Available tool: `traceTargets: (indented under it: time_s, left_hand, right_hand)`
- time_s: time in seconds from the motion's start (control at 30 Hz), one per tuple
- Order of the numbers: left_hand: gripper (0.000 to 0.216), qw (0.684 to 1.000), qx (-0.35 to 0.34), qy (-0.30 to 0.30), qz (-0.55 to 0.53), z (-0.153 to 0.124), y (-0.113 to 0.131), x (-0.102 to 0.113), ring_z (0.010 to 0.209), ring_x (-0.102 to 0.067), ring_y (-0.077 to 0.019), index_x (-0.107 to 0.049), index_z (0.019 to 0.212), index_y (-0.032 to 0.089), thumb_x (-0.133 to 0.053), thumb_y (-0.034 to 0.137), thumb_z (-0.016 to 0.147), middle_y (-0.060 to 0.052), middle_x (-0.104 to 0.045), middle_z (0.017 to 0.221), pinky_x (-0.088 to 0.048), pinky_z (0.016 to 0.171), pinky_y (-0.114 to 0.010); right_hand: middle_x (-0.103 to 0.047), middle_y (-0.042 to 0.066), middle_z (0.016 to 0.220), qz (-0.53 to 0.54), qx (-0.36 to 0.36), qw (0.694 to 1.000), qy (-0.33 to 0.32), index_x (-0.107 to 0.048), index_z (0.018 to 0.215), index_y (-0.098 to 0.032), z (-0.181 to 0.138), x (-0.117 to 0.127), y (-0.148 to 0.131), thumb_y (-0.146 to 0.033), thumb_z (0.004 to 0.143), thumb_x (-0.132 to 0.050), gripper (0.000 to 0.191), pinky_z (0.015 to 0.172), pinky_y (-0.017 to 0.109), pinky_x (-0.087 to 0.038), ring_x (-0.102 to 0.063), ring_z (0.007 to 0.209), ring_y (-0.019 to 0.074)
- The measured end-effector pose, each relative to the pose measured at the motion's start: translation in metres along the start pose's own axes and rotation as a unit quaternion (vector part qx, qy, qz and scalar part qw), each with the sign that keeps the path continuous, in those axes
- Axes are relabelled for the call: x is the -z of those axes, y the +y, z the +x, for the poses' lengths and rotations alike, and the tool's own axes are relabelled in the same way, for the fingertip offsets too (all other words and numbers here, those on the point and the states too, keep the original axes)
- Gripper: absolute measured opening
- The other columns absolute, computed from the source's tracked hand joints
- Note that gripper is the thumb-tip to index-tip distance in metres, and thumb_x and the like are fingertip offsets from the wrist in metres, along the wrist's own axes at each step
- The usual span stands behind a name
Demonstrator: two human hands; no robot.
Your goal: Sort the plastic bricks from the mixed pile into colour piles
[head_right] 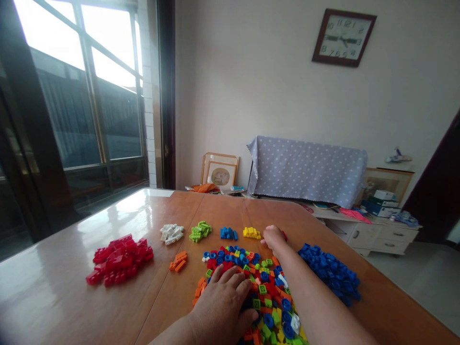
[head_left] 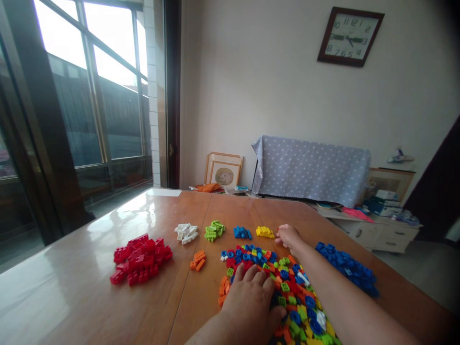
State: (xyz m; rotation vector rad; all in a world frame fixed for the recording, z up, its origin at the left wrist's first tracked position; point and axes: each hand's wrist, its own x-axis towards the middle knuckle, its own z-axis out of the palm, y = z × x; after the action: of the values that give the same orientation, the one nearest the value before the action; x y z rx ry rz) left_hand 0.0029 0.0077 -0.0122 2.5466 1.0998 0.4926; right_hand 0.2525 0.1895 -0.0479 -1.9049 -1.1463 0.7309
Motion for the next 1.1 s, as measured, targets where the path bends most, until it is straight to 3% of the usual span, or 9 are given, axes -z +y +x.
traceTargets:
  time_s: [0.17,0.33,0.63,0.77,0.9,1.0,1.1]
  left_hand:
    - [0.058,1.0,0.0,-0.002,0.003,-0.001,0.003,0.003,0.14,-0.039,-0.036,-0.057,0.137,0.027,-0.051,0.061,0.091,-0.01,-0.057,0.141,-0.02,0.12,-0.063]
    - [0.056,1.0,-0.004,0.009,0.003,-0.002,0.003,0.003,0.138,-0.041,-0.035,-0.058,0.136,0.027,-0.049,0.061,0.092,-0.009,-0.058,0.139,-0.021,0.12,-0.061]
    - [0.044,1.0,-0.017,0.007,0.018,-0.001,0.005,0.003,0.131,-0.048,-0.0341,-0.064,0.124,0.026,-0.053,0.053,0.092,-0.009,-0.063,0.13,-0.03,0.116,-0.056]
    - [0.031,0.998,-0.044,0.005,0.038,0.002,0.006,0.007,0.117,-0.056,-0.0293,-0.068,0.112,0.024,-0.055,0.044,0.092,-0.008,-0.067,0.116,-0.039,0.109,-0.048]
    - [0.021,0.997,-0.06,0.009,0.054,0.002,0.007,0.01,0.106,-0.059,-0.026,-0.07,0.099,0.023,-0.057,0.037,0.092,-0.007,-0.068,0.105,-0.046,0.099,-0.04]
    - [0.019,0.996,-0.066,0.01,0.061,0.002,0.007,0.013,0.101,-0.059,-0.0246,-0.07,0.094,0.022,-0.058,0.037,0.091,-0.007,-0.067,0.1,-0.047,0.093,-0.037]
    - [0.02,0.995,-0.073,0.007,0.064,0.001,0.008,0.014,0.096,-0.059,-0.0235,-0.069,0.089,0.021,-0.056,0.037,0.092,-0.007,-0.067,0.097,-0.048,0.089,-0.036]
  right_hand:
    - [-0.075,0.01,0.089,0.009,-0.002,1.0,0.006,-0.063,0.114,-0.019,-0.011,0.004,-0.008,-0.032,0.083,-0.059,0.034,0.043,0.018,-0.036,-0.071,0.065,0.0163]
    - [-0.073,0.011,0.106,0.034,0.016,0.999,-0.009,-0.058,0.119,-0.017,-0.03,0.016,-0.013,-0.026,0.083,-0.055,0.037,0.044,0.017,-0.035,-0.072,0.072,0.0148]
    - [-0.074,0.009,0.101,0.061,0.079,0.993,-0.062,-0.065,0.111,-0.018,-0.095,0.056,-0.018,-0.03,0.085,-0.053,0.031,0.049,0.018,-0.037,-0.067,0.068,0.0137]
    - [-0.074,0.005,0.089,-0.047,0.125,0.991,0.004,-0.069,0.105,-0.02,-0.106,0.067,-0.007,-0.032,0.087,-0.052,0.028,0.054,0.022,-0.04,-0.063,0.065,0.0144]
    - [-0.072,0.004,0.081,-0.243,0.137,0.959,0.049,-0.069,0.08,-0.022,-0.104,0.064,0.008,-0.031,0.083,-0.058,0.014,0.059,0.024,-0.038,-0.062,0.073,0.0173]
    - [-0.069,0.006,0.082,-0.283,0.131,0.949,0.052,-0.065,0.066,-0.021,-0.104,0.058,0.015,-0.032,0.078,-0.065,0.016,0.059,0.026,-0.033,-0.061,0.075,0.0191]
    - [-0.069,0.007,0.088,-0.328,0.121,0.934,0.072,-0.065,0.069,-0.022,-0.103,0.054,0.02,-0.036,0.08,-0.064,0.018,0.059,0.027,-0.031,-0.061,0.077,0.0195]
